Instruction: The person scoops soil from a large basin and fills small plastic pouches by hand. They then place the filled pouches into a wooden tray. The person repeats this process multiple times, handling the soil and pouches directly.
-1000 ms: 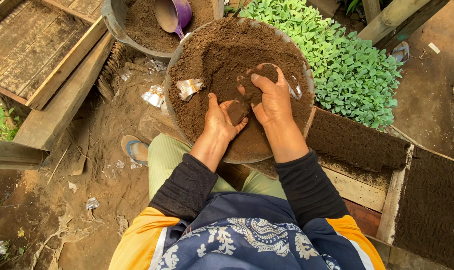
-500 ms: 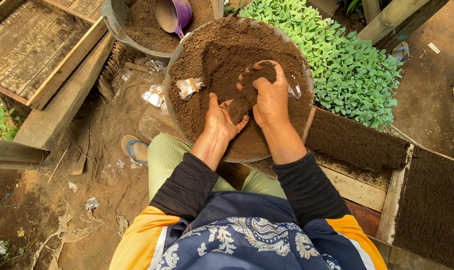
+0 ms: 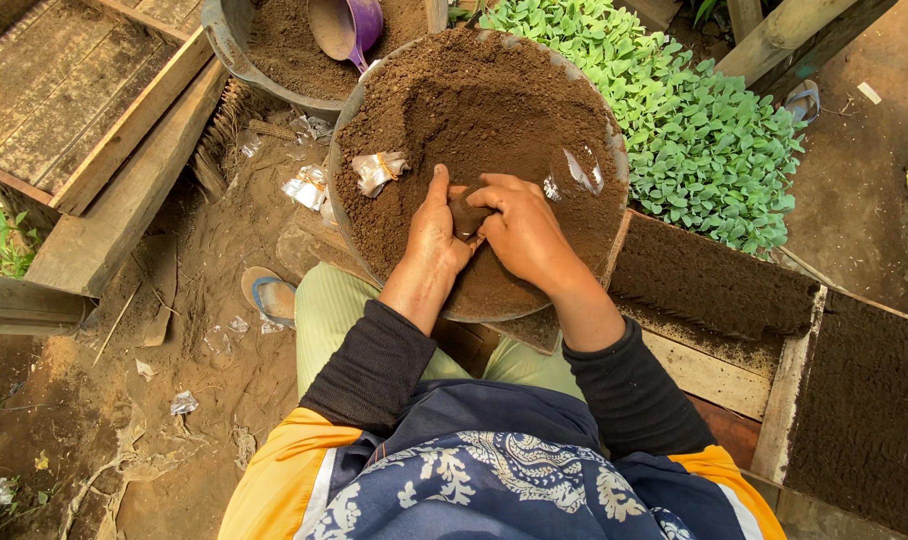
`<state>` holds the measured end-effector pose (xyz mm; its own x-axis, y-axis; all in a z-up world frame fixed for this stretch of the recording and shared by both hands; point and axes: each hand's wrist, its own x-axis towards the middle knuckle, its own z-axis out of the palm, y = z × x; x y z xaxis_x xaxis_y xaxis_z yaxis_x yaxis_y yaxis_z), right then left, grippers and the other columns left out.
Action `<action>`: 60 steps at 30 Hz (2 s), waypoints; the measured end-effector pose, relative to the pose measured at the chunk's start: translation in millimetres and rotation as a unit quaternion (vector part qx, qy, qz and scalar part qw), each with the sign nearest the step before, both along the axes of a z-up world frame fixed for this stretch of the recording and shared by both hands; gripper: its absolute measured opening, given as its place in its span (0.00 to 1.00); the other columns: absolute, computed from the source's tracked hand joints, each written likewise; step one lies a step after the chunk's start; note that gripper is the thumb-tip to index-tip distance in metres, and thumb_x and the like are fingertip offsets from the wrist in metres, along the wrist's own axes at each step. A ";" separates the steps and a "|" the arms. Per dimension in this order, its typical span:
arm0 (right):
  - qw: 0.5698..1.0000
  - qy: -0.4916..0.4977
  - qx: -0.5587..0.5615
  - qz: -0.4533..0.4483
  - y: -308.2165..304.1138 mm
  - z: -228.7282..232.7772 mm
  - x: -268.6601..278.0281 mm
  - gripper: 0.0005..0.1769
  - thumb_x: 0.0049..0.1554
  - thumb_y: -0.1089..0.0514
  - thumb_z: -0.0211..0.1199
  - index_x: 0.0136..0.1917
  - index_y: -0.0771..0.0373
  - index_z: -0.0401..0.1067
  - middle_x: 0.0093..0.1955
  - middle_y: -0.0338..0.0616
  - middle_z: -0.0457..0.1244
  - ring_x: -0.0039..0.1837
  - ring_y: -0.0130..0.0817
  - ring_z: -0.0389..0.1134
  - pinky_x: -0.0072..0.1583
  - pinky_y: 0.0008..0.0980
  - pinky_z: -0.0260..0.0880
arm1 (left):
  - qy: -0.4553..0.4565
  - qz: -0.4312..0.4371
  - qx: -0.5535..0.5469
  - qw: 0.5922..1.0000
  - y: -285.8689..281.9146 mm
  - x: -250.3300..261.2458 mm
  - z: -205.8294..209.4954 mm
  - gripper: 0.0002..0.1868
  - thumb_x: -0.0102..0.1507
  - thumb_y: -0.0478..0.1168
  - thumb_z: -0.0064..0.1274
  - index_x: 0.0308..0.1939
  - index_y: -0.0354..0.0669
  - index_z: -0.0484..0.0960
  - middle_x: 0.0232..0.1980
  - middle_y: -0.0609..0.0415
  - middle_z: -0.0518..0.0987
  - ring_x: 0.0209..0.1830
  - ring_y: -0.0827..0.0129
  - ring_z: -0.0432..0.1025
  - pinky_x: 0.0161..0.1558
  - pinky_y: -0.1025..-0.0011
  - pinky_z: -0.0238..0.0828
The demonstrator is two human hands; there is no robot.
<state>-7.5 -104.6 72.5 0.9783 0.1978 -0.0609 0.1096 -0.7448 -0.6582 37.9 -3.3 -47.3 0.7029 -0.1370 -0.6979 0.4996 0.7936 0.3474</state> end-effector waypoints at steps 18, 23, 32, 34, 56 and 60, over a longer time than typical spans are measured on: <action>0.887 0.010 0.447 -0.113 -6.5 -29.4 19.8 0.14 0.47 0.72 0.51 0.49 0.74 0.66 0.38 0.54 0.61 0.36 0.37 0.67 0.37 0.30 0.71 | -0.045 0.027 0.083 0.995 14.7 -17.3 66.8 0.30 0.60 0.64 0.38 0.22 0.39 0.71 0.15 0.42 0.67 0.12 0.58 0.63 0.17 0.66 0.59; 0.896 -0.060 0.436 -0.056 -0.3 11.0 17.5 0.17 0.48 0.66 0.53 0.53 0.65 0.66 0.47 0.47 0.63 0.54 0.35 0.64 0.56 0.37 0.65 | 0.008 0.021 0.020 1.000 0.3 -20.7 114.3 0.43 0.59 0.65 0.39 0.68 0.38 0.54 0.69 0.33 0.50 0.68 0.38 0.47 0.65 0.37 0.43; 0.962 -0.061 0.244 -0.106 -50.4 -36.0 9.3 0.15 0.47 0.65 0.62 0.46 0.65 0.60 0.43 0.52 0.56 0.53 0.50 0.61 0.55 0.50 0.61 | -0.048 0.030 0.134 0.989 -33.4 0.0 45.9 0.33 0.61 0.64 0.34 0.44 0.34 0.68 0.35 0.43 0.69 0.32 0.57 0.67 0.33 0.64 0.69; 0.952 -0.076 0.259 -0.141 -88.5 -30.3 -0.9 0.14 0.47 0.66 0.61 0.46 0.66 0.60 0.44 0.51 0.55 0.54 0.47 0.59 0.58 0.49 0.59 | -0.082 -0.019 0.158 0.984 -39.3 -3.5 42.2 0.32 0.61 0.65 0.32 0.30 0.39 0.73 0.19 0.51 0.68 0.15 0.68 0.65 0.15 0.75 0.66; 0.703 0.117 0.009 -0.701 -572.6 -320.0 -202.5 0.17 0.56 0.60 0.63 0.39 0.54 0.53 0.33 0.35 0.46 0.35 0.29 0.43 0.38 0.34 0.43 | -0.364 -0.176 0.672 0.620 -122.5 36.1 -113.1 0.17 0.83 0.41 0.33 0.48 0.30 0.70 0.26 0.54 0.53 0.23 0.70 0.49 0.30 0.71 0.45; 0.713 0.147 -0.010 -0.686 -589.8 -374.2 -196.5 0.10 0.55 0.58 0.66 0.47 0.58 0.66 0.31 0.36 0.54 0.31 0.30 0.51 0.33 0.40 0.51 | -0.203 -0.104 -0.076 0.971 -400.9 138.0 -353.7 0.13 0.63 0.46 0.31 0.26 0.52 0.48 0.30 0.59 0.43 0.27 0.71 0.39 0.31 0.70 0.41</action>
<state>-204.0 -694.4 -301.7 0.1950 -0.9360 -0.2930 -0.8715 -0.0284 -0.4895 175.9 -404.2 -401.0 0.8620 -0.3857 -0.3289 0.5010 0.7474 0.4364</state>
